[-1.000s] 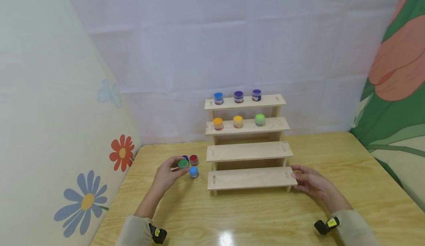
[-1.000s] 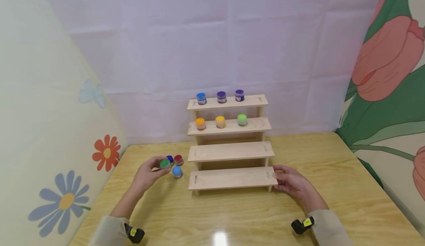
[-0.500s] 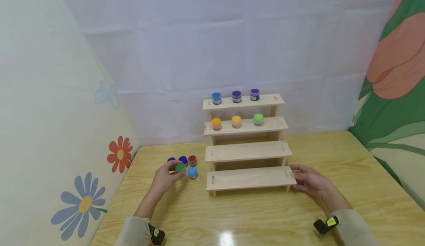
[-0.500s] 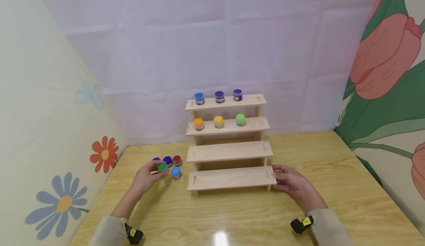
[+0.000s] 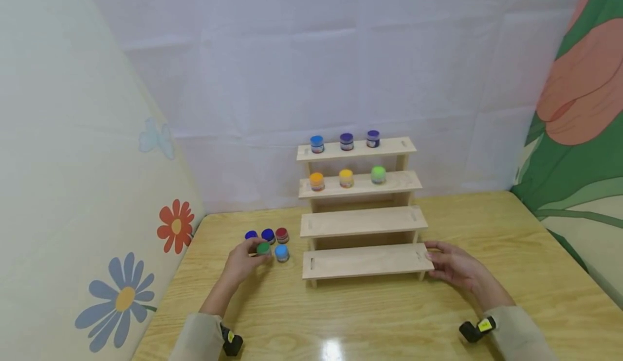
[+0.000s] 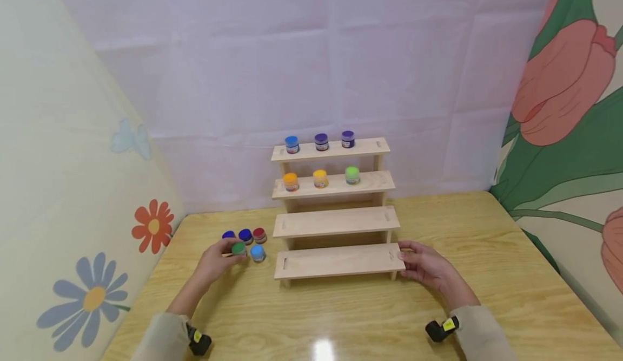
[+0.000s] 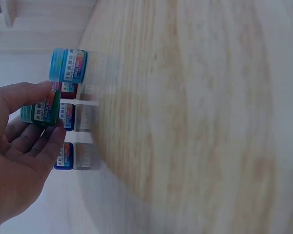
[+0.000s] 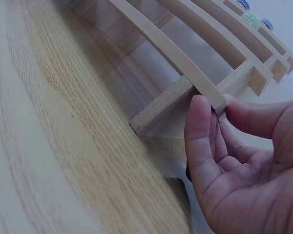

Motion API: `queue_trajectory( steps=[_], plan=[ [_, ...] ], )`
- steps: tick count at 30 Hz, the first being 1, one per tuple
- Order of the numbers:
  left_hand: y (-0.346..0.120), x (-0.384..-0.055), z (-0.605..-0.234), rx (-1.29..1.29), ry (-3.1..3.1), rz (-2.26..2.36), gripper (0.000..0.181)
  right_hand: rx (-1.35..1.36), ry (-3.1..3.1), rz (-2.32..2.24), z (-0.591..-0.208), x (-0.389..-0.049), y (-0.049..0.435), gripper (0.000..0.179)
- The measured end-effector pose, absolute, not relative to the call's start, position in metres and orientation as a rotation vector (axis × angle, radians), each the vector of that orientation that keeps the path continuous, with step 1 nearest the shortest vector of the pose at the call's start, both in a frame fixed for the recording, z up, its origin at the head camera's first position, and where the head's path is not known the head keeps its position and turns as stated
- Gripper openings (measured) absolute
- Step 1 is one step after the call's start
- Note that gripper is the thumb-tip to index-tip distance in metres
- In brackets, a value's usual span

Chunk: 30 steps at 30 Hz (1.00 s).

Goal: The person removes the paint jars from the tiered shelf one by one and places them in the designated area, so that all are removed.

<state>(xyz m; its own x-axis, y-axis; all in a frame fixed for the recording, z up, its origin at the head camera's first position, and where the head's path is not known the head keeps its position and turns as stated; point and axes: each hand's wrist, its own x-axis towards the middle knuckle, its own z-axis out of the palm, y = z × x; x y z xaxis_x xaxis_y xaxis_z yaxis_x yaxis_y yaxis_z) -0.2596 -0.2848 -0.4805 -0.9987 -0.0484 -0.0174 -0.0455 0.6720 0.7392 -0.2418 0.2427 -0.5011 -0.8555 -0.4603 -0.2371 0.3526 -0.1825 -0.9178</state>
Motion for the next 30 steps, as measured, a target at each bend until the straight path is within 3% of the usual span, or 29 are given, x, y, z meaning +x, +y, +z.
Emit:
queue_trajectory(
  steps=[30],
  plan=[
    [-0.287,-0.265,-0.492,0.069,-2.954,-1.171,0.042,-0.127,1.558,-2.079,-0.501,-0.243,0.243,0.021]
  ],
)
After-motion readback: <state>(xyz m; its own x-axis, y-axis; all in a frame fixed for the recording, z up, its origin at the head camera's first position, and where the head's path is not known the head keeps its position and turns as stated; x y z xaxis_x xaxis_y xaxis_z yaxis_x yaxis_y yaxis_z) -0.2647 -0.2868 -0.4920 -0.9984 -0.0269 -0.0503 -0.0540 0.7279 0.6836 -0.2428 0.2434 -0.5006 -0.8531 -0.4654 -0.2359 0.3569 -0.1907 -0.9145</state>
